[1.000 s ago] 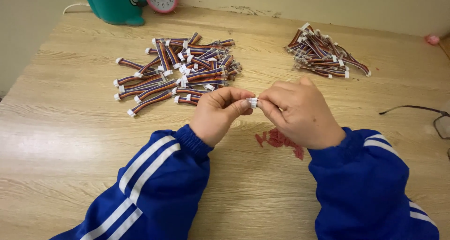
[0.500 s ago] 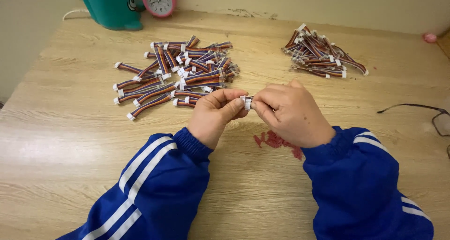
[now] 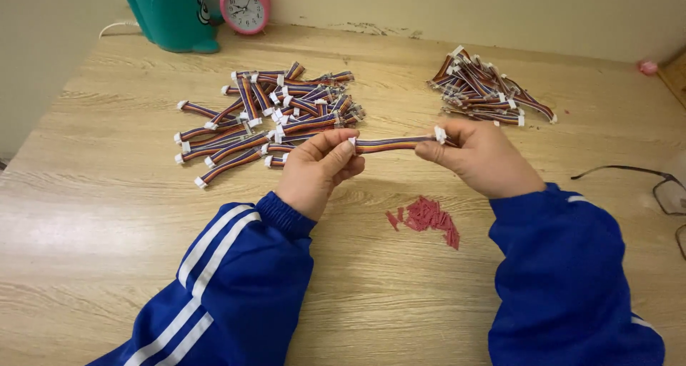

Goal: Assembling ribbon cables by manually attaching plastic connectors to the ends of the wires.

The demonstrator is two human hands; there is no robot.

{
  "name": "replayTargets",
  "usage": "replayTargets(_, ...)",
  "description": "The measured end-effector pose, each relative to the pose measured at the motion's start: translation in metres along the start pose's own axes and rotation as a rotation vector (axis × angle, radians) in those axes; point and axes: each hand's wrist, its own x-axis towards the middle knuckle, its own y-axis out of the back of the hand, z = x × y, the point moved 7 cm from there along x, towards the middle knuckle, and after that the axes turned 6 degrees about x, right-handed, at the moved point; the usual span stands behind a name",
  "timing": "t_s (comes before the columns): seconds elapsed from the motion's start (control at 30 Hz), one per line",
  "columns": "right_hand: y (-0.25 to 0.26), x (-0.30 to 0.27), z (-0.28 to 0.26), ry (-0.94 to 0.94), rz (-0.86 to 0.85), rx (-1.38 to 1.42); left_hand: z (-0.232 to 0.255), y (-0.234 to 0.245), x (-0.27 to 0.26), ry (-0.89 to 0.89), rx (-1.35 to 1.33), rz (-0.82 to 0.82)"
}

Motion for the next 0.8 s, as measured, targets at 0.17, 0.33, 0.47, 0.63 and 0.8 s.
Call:
replayTargets(0.17,-0.002,0.001,-0.001,0.064,0.010,0.001,0.003,-0.006,-0.004,0.041,-0.062,0.007)
replayTargets(0.33,-0.007,0.001,-0.008,0.082,0.008,-0.110,-0.005,0.003,0.002,0.062,0.085,0.045)
replayTargets(0.47,-0.016,0.001,-0.010,0.045,-0.011,-0.213,0.024,0.011,0.009,-0.185,0.738,0.146)
replayTargets(0.63,-0.014,0.003,-0.003,-0.004,-0.021,-0.201,0.038,0.005,0.006,-0.285,0.954,0.196)
replayTargets(0.8,0.043,0.000,-0.006,-0.027,0.092,-0.361,0.034,0.024,0.014,-0.251,0.901,0.218)
